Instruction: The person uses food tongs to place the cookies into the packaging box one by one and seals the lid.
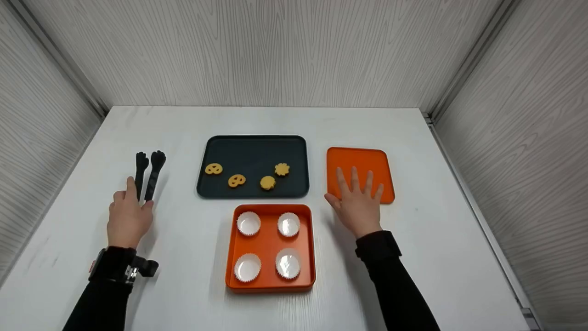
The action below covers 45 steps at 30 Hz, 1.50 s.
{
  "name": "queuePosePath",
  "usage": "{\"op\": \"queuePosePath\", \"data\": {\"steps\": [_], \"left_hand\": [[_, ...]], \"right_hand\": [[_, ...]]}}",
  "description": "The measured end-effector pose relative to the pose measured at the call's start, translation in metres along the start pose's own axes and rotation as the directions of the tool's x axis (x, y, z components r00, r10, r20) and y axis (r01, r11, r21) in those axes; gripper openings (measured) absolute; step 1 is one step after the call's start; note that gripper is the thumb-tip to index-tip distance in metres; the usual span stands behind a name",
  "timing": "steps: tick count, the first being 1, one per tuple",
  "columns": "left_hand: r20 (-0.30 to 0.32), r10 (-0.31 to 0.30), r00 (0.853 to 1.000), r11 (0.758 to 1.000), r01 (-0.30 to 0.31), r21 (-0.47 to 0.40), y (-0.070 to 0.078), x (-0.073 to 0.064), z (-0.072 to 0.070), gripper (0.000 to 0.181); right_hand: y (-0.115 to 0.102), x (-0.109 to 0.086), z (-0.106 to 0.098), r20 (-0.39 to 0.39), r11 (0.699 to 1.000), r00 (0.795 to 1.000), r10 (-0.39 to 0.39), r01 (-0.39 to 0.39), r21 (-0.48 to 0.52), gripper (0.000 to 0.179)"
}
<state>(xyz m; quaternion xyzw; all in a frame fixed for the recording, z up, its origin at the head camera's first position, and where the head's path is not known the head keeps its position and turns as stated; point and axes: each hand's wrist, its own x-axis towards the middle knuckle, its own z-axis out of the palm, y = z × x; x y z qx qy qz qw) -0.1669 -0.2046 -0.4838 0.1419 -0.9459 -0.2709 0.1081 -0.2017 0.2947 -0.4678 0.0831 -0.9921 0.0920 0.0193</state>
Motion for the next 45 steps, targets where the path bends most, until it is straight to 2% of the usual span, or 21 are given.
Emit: {"op": "queuePosePath", "data": {"steps": [4,6,8,12,16,19,22,27,32,41,45], "left_hand": [[-0.007,0.007,1.0,0.987,-0.008,-0.16,0.022,-0.001,-0.01,0.076],[-0.001,0.013,1.0,0.966,-0.013,-0.258,0.035,-0.003,-0.015,0.078],[0.007,0.021,1.0,0.932,-0.017,-0.363,0.048,-0.005,-0.02,0.08],[0.048,0.038,0.998,0.824,-0.004,-0.566,0.072,-0.011,-0.025,0.085],[0.114,0.097,0.989,0.676,0.019,-0.737,0.093,-0.021,-0.025,0.089],[0.144,0.155,0.977,0.566,0.031,-0.824,0.107,-0.028,-0.022,0.091],[0.153,0.2,0.968,0.492,0.036,-0.87,0.12,-0.035,-0.019,0.091],[0.168,0.259,0.951,0.414,0.048,-0.909,0.138,-0.046,-0.013,0.091],[0.208,0.312,0.927,0.339,0.096,-0.936,0.153,-0.057,-0.007,0.091],[0.25,0.389,0.887,0.251,0.159,-0.955,0.169,-0.071,0.002,0.09],[0.245,0.407,0.88,0.211,0.17,-0.963,0.172,-0.076,0.006,0.091]], "right_hand": [[-0.011,-0.001,-0.007,-0.01,1.0,1.0,-0.022,0.022,0.01,0.081],[-0.018,-0.002,-0.01,-0.018,0.999,0.999,-0.034,0.035,0.023,0.081],[-0.024,-0.003,-0.014,-0.023,0.998,0.999,-0.049,0.05,0.039,0.081],[-0.037,-0.004,-0.02,-0.03,0.994,0.996,-0.084,0.086,0.061,0.08],[-0.052,-0.005,-0.027,-0.042,0.99,0.991,-0.125,0.128,0.064,0.08],[-0.063,-0.008,-0.03,-0.05,0.985,0.986,-0.16,0.163,0.058,0.082],[-0.072,-0.011,-0.034,-0.054,0.98,0.98,-0.189,0.192,0.06,0.083],[-0.085,-0.015,-0.038,-0.044,0.971,0.974,-0.222,0.225,0.087,0.083],[-0.099,-0.02,-0.042,-0.047,0.953,0.964,-0.262,0.266,0.146,0.083],[-0.124,-0.028,-0.048,-0.055,0.889,0.926,-0.373,0.374,0.264,0.082],[-0.134,-0.031,-0.049,-0.045,0.869,0.917,-0.395,0.39,0.306,0.083]]}}
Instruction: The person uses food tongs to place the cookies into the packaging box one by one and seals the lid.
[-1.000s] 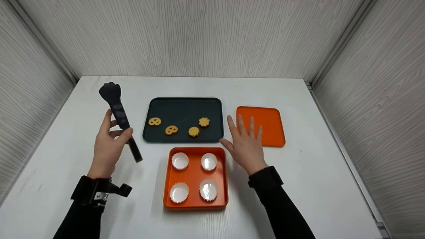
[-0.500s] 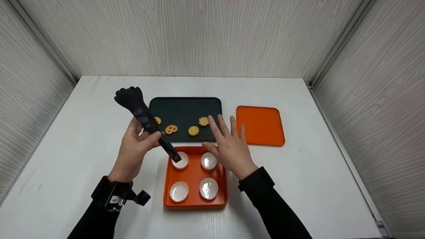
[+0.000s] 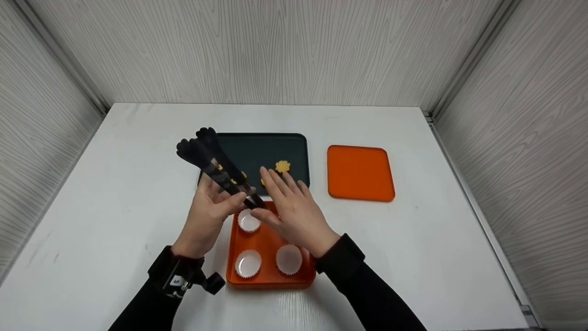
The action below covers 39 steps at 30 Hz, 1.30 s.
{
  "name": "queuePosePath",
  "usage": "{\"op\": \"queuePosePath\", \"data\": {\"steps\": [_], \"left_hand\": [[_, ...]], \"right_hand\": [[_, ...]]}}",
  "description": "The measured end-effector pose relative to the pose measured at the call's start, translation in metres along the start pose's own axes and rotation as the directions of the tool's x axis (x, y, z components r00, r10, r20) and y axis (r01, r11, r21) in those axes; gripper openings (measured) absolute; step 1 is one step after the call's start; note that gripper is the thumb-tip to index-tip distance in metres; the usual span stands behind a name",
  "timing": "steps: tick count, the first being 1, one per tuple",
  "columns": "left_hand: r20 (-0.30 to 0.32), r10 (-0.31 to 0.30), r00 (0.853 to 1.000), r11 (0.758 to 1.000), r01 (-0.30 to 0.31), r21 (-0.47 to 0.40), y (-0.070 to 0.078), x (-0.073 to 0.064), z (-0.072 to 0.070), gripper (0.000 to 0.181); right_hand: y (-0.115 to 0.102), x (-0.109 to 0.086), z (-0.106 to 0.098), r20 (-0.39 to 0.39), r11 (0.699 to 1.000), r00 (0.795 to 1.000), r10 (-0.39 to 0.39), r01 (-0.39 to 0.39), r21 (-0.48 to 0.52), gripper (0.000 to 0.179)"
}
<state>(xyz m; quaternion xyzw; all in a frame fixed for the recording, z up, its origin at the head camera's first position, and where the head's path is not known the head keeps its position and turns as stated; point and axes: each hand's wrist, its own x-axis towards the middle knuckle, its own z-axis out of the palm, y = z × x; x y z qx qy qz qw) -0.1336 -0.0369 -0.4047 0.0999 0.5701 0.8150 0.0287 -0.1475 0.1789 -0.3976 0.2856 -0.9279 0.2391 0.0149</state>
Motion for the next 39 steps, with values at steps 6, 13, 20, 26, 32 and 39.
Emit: {"op": "queuePosePath", "data": {"steps": [6,13,20,26,32,39], "left_hand": [[0.033,0.024,0.999,0.997,-0.021,-0.078,-0.006,-0.002,0.005,0.095],[0.05,0.017,0.999,0.991,-0.01,-0.134,-0.009,-0.005,0.013,0.096],[0.03,0.039,0.999,0.988,-0.035,-0.149,-0.016,-0.005,0.015,0.09],[0.025,0.056,0.998,0.993,-0.053,-0.109,-0.02,-0.005,0.014,0.086],[0.046,0.016,0.999,0.996,-0.012,-0.09,-0.021,-0.007,0.012,0.087],[0.072,-0.013,0.997,0.999,0.015,-0.035,-0.023,-0.009,0.006,0.086]], "right_hand": [[-0.011,0.001,0.006,-0.013,0.999,1.0,0.021,-0.021,0.04,0.09],[-0.017,0.0,0.009,-0.059,0.998,0.996,0.063,-0.062,0.016,0.079],[-0.014,-0.003,0.015,-0.154,0.997,0.988,0.004,0.008,0.081,0.068],[-0.01,-0.005,0.018,-0.204,0.99,0.978,-0.049,0.074,0.12,0.062],[-0.006,-0.008,0.019,-0.209,0.983,0.974,-0.092,0.122,0.134,0.056],[-0.003,-0.01,0.02,-0.218,0.981,0.971,-0.099,0.132,0.143,0.048]]}}
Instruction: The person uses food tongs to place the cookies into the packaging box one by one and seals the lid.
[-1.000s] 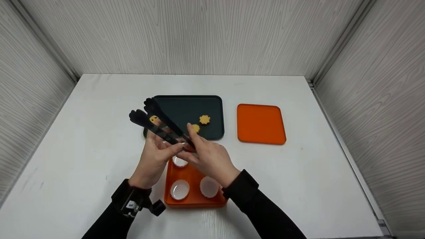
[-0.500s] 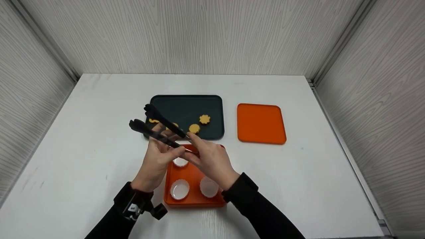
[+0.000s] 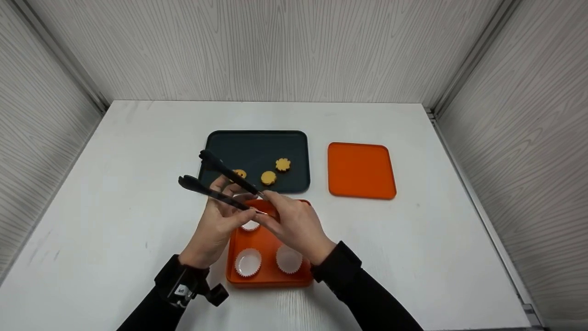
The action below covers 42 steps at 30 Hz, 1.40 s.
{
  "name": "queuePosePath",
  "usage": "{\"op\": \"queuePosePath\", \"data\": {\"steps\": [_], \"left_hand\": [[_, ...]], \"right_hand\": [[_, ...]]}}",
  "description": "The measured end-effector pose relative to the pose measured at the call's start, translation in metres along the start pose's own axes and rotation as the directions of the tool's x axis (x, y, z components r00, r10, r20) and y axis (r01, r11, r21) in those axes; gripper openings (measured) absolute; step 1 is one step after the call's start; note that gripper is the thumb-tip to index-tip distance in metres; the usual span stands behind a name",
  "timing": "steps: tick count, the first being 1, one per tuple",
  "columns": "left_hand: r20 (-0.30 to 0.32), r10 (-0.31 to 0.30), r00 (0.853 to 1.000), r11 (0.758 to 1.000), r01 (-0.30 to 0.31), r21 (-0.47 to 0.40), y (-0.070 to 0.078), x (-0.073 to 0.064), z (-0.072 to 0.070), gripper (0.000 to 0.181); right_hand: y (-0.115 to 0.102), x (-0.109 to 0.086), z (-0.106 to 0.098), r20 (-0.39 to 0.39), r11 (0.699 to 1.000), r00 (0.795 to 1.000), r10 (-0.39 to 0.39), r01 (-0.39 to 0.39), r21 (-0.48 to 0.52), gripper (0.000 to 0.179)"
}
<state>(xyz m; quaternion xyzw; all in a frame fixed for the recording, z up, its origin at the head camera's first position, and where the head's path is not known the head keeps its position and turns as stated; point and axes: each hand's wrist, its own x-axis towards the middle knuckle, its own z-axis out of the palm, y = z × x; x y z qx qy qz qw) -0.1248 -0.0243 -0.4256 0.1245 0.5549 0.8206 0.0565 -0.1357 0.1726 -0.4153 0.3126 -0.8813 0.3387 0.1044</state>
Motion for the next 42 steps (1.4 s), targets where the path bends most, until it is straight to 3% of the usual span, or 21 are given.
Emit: {"op": "queuePosePath", "data": {"steps": [6,9,11,16,18,21,27,33,37,42], "left_hand": [[-0.018,-0.002,1.0,0.991,0.004,0.132,-0.003,-0.007,-0.014,0.081],[-0.088,0.01,0.996,0.954,0.016,0.298,-0.009,-0.014,-0.023,0.071],[-0.129,0.018,0.991,0.901,0.04,0.431,-0.016,-0.019,-0.029,0.067],[-0.166,-0.029,0.986,0.727,0.135,0.673,-0.031,-0.032,-0.035,0.077],[-0.165,-0.065,0.984,0.679,0.165,0.715,-0.038,-0.036,-0.035,0.082],[-0.161,-0.092,0.983,0.643,0.182,0.744,-0.049,-0.04,-0.034,0.085],[-0.158,-0.086,0.984,0.641,0.176,0.747,-0.066,-0.046,-0.033,0.077],[-0.176,-0.086,0.981,0.658,0.189,0.729,-0.068,-0.048,-0.032,0.068],[-0.187,-0.081,0.979,0.664,0.193,0.722,-0.069,-0.049,-0.031,0.067],[-0.197,-0.064,0.978,0.681,0.187,0.708,-0.072,-0.049,-0.031,0.068]], "right_hand": [[0.003,0.0,-0.005,-0.028,0.999,0.999,0.046,-0.046,-0.009,0.044],[0.005,0.0,-0.009,-0.041,0.997,0.997,0.069,-0.07,-0.017,0.044],[0.008,-0.001,-0.013,-0.053,0.996,0.996,0.078,-0.079,-0.028,0.042],[0.021,-0.001,-0.02,-0.099,0.993,0.992,0.082,-0.09,-0.081,0.042],[0.027,-0.002,-0.022,-0.113,0.988,0.99,0.089,-0.101,-0.112,0.043],[0.038,-0.003,-0.025,-0.125,0.98,0.985,0.119,-0.137,-0.147,0.045],[0.065,-0.004,-0.031,-0.124,0.951,0.972,0.198,-0.221,-0.214,0.05],[0.089,-0.005,-0.035,-0.086,0.901,0.954,0.288,-0.3,-0.312,0.055],[0.1,-0.008,-0.037,-0.067,0.868,0.951,0.301,-0.303,-0.393,0.057],[0.11,-0.009,-0.037,-0.07,0.833,0.967,0.243,-0.245,-0.495,0.052]]}}
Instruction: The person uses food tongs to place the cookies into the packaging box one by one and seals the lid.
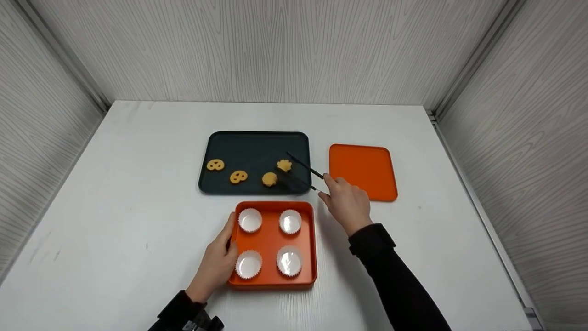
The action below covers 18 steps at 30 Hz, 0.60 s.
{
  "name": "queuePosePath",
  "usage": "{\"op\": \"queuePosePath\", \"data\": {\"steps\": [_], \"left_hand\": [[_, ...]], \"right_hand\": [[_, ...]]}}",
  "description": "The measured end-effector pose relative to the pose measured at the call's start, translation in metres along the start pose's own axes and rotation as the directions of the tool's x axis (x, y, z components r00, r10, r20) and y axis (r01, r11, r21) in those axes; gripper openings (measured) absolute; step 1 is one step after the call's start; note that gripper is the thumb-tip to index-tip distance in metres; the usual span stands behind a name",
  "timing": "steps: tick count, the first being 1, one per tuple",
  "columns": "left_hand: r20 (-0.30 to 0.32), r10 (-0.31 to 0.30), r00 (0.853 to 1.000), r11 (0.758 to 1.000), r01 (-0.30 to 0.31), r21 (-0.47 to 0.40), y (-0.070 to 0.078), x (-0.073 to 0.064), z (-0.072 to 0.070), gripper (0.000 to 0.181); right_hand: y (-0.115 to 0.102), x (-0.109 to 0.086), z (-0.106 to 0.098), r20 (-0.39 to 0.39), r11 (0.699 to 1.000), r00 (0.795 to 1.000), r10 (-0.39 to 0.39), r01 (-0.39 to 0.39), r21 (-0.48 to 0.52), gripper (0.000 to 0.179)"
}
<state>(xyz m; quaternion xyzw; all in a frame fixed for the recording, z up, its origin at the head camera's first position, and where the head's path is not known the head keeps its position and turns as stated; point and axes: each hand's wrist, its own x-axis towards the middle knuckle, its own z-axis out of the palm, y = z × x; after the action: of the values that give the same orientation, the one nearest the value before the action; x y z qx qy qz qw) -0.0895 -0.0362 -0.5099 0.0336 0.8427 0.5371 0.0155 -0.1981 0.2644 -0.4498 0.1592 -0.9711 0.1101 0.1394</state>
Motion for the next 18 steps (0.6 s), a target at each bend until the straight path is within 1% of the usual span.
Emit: {"op": "queuePosePath", "data": {"steps": [3,11,18], "left_hand": [[-0.006,-0.005,1.0,1.0,0.005,-0.011,-0.001,0.0,0.001,0.068],[-0.01,0.009,1.0,1.0,-0.01,-0.012,-0.001,-0.001,0.002,0.067],[-0.011,0.004,1.0,1.0,-0.004,-0.017,-0.002,-0.001,0.002,0.067]], "right_hand": [[0.001,0.0,0.004,-0.016,0.999,0.999,-0.029,0.029,-0.029,0.048],[-0.003,0.006,0.009,-0.019,0.995,0.998,-0.064,0.063,-0.076,0.041],[-0.007,0.012,0.014,0.004,0.992,0.998,-0.064,0.064,-0.109,0.038]]}}
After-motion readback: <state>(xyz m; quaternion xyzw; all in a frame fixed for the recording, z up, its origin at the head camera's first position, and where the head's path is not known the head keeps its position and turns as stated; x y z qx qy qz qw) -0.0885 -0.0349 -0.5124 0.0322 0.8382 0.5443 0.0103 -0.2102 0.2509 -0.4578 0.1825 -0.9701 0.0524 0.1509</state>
